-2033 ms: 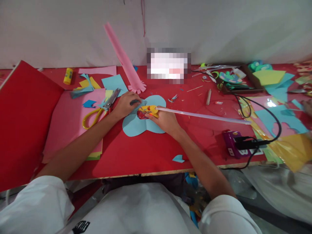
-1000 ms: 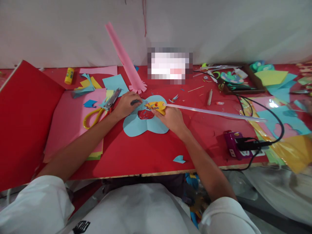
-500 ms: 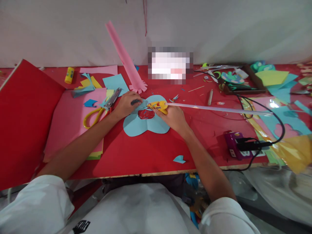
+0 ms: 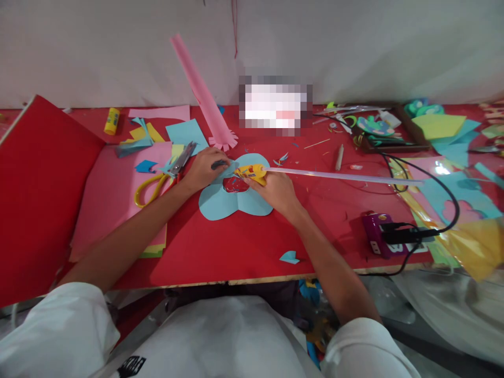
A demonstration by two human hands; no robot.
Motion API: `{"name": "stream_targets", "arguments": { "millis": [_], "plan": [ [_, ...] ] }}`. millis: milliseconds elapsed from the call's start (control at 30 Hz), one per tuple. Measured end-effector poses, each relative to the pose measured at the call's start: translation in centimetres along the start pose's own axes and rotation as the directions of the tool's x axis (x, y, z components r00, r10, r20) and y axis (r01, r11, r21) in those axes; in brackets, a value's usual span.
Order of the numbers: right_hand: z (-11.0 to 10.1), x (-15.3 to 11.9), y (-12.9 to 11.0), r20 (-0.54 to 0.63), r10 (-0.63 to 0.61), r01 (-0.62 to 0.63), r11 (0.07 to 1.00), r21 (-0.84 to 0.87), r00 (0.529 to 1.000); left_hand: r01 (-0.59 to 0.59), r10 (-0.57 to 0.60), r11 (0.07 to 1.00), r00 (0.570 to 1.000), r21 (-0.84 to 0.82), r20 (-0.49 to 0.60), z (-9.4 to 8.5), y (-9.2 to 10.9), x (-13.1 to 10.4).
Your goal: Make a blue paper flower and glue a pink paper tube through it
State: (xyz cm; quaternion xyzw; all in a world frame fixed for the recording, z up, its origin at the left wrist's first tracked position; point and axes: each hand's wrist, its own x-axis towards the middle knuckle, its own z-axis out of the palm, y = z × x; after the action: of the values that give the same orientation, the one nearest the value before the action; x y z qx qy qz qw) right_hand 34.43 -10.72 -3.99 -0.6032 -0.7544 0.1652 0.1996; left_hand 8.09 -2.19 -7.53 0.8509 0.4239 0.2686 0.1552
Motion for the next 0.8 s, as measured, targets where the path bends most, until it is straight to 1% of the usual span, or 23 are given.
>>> {"name": "stream_targets", "arguments": {
  "millis": [233, 467, 567, 700, 800],
  "plan": [
    [0.3, 0.1, -0.1, -0.013, 0.026, -0.025, 0.998, 0.054, 1.0, 0.001, -0.001, 1.0, 1.0, 0.015, 0.001, 0.1, 0.0, 0.0],
    [0.3, -0.3, -0.7, -0.01, -0.017, 0.018, 0.992, 0.127, 1.0, 0.0, 0.0, 1.0, 1.0, 0.002, 0.0, 0.1, 0.0, 0.0],
    [0.3, -0.4, -1.1, -0.006, -0.025, 0.025, 0.992, 0.124, 1.0, 0.005, -0.005, 1.0, 1.0, 0.0, -0.007, 0.2, 0.0, 0.1],
    [0.2, -0.4, -1.6, 0.033, -0.043, 0.039, 0.994, 0.106, 0.999, 0.001, -0.001, 1.0, 1.0, 0.004, -0.016, 0.3, -0.1, 0.1],
    [0.3, -0.4, -1.8, 0.031, -0.063, 0.06, 0.993, 0.1, 0.998, 0.002, -0.002, 1.0, 1.0, 0.013, -0.015, 0.3, -0.1, 0.1]
  ]
}}
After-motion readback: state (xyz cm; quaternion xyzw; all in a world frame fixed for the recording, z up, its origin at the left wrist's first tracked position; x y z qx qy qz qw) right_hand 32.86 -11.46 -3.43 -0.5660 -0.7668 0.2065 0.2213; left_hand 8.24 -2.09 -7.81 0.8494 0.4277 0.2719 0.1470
